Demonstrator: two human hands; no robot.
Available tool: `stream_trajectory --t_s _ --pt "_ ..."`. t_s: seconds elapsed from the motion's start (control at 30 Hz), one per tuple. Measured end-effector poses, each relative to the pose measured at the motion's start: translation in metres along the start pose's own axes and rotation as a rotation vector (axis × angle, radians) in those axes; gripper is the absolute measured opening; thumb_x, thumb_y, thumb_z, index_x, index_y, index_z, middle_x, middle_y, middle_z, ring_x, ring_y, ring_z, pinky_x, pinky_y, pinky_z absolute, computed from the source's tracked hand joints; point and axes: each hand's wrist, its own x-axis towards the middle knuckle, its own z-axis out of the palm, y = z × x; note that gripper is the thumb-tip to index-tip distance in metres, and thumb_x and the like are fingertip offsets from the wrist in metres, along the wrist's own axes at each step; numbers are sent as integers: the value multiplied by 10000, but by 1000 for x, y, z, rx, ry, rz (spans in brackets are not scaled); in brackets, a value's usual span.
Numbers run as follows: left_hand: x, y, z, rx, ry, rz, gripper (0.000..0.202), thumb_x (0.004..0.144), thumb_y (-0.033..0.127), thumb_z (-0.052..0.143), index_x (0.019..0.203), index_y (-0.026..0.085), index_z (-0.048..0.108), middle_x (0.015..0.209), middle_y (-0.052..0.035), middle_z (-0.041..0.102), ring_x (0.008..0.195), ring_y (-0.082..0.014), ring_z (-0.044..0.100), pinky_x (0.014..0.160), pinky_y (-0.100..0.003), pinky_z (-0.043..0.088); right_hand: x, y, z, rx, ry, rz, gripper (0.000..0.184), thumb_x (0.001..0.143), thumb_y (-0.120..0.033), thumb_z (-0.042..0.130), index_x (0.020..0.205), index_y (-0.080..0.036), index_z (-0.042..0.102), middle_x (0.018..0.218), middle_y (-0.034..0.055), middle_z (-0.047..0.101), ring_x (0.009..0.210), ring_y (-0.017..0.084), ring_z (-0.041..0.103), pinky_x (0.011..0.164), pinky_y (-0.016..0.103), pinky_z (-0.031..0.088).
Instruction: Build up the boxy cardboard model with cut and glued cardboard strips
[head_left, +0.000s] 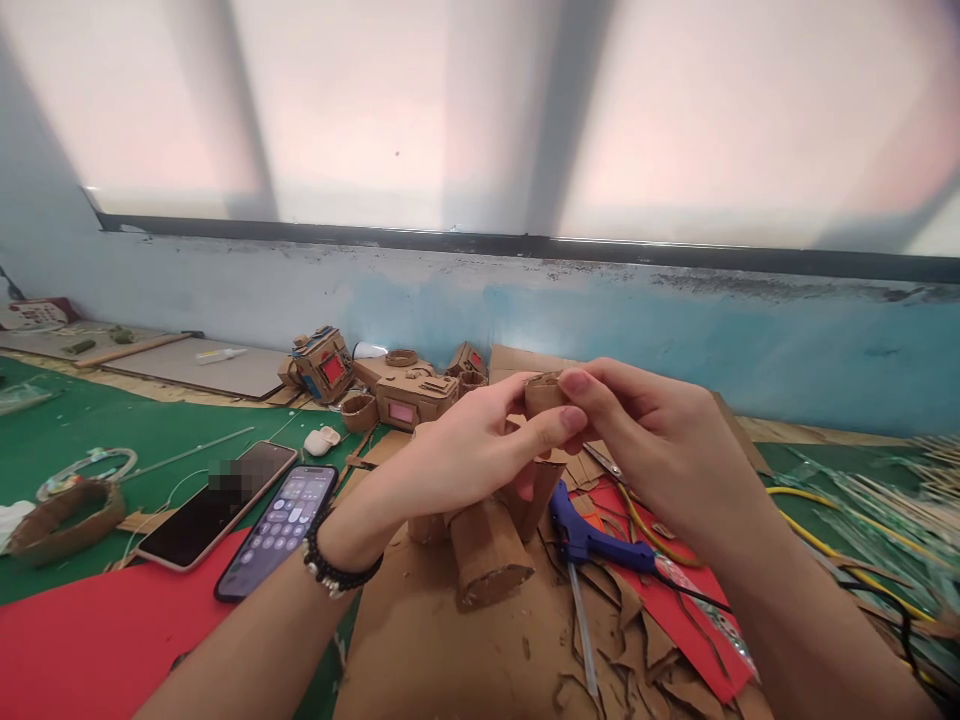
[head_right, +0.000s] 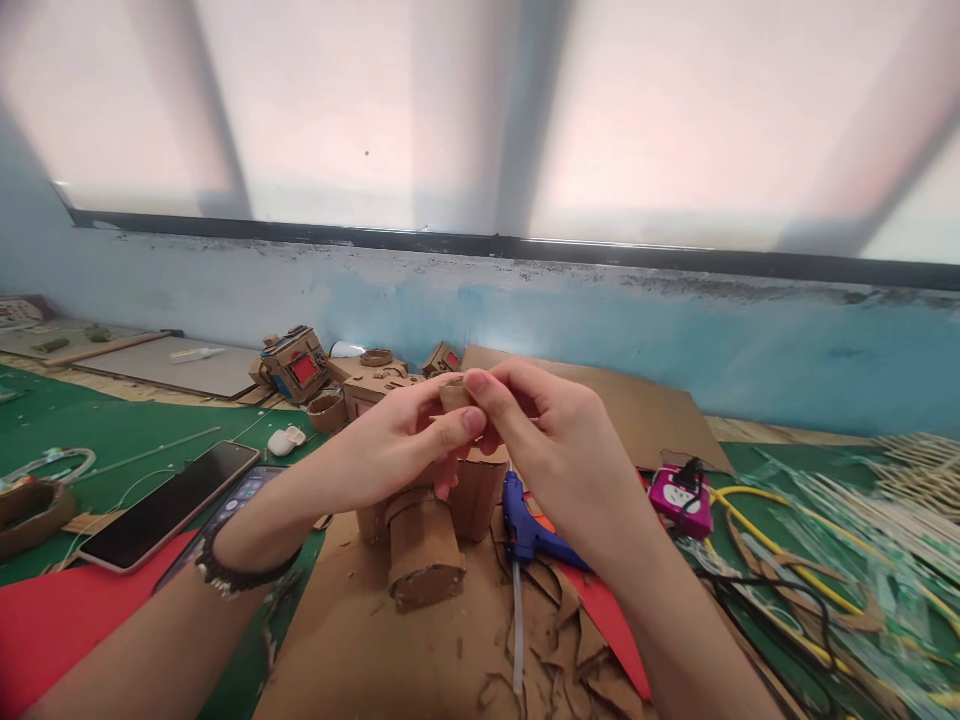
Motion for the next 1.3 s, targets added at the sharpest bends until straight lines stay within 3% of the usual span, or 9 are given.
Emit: stream_trajectory --t_s 0.13,0.23,0.33,0.43,0.6,0.67,0.87,1.1,1.3 --pt "0 -2 0 60 29 30 286 1048 488 717 1105 215 655 949 2 751 618 -115 661 572 -242 500 2 -4 -5 -13 -29 12 442 1032 -643 674 884 -247 802 745 18 750 616 177 669 506 267 522" --pt "0 -2 0 143 65 65 317 1084 488 659 1286 244 659 733 44 688 607 -152 666 533 -237 467 2 -3 -5 45 -26 12 373 1010 -607 723 925 -250 787 760 12 766 659 181 704 566 266 573" --pt "1 -2 0 243 88 118 412 1103 477 627 1436 237 604 651 57 662 604 -181 670 563 -263 485 2 1 -3 123 -32 10 331 1000 -582 758 955 -254 751 775 -1 776 672 173 727 635 273 620" --pt "2 -5 -2 376 126 211 404 1118 416 600 1471 219 596 708 27 699 690 -210 726 667 -301 534 2 4 -2 118 -27 -10 337 1006 -582 759 955 -248 762 876 21 797 740 182 753 694 288 650" --pt "5 -13 -1 461 180 338 419 1112 267 559 1530 229 565 1146 -86 802 942 -238 796 830 -337 589 2 4 -1 150 -32 -23 319 967 -577 812 1008 -261 804 1017 42 825 850 209 776 741 300 681" --pt "6 -15 -1 455 196 349 420 1109 255 559 1527 215 559 1199 -100 802 973 -240 807 846 -338 596 2 3 -1 143 -19 -31 301 961 -558 820 1001 -260 805 1025 43 827 877 217 784 732 295 682" --pt "9 -16 -2 484 249 355 313 1129 321 555 1425 229 593 960 -31 814 952 -254 838 852 -341 590 2 -2 0 97 4 -44 204 1001 -452 760 1031 -259 817 1042 55 853 925 235 812 706 303 687" --pt "9 -16 0 535 278 291 236 1123 325 555 1333 222 590 784 19 783 758 -242 826 763 -334 566 1 0 4 180 50 -30 235 957 -480 824 994 -255 770 993 50 850 861 222 814 682 298 688" --pt "10 -18 2 493 285 286 219 1124 322 510 1300 220 591 902 -13 797 694 -207 812 712 -313 583 1 -1 5 132 38 -35 188 961 -439 809 1002 -257 780 1013 57 854 946 243 819 710 313 701"
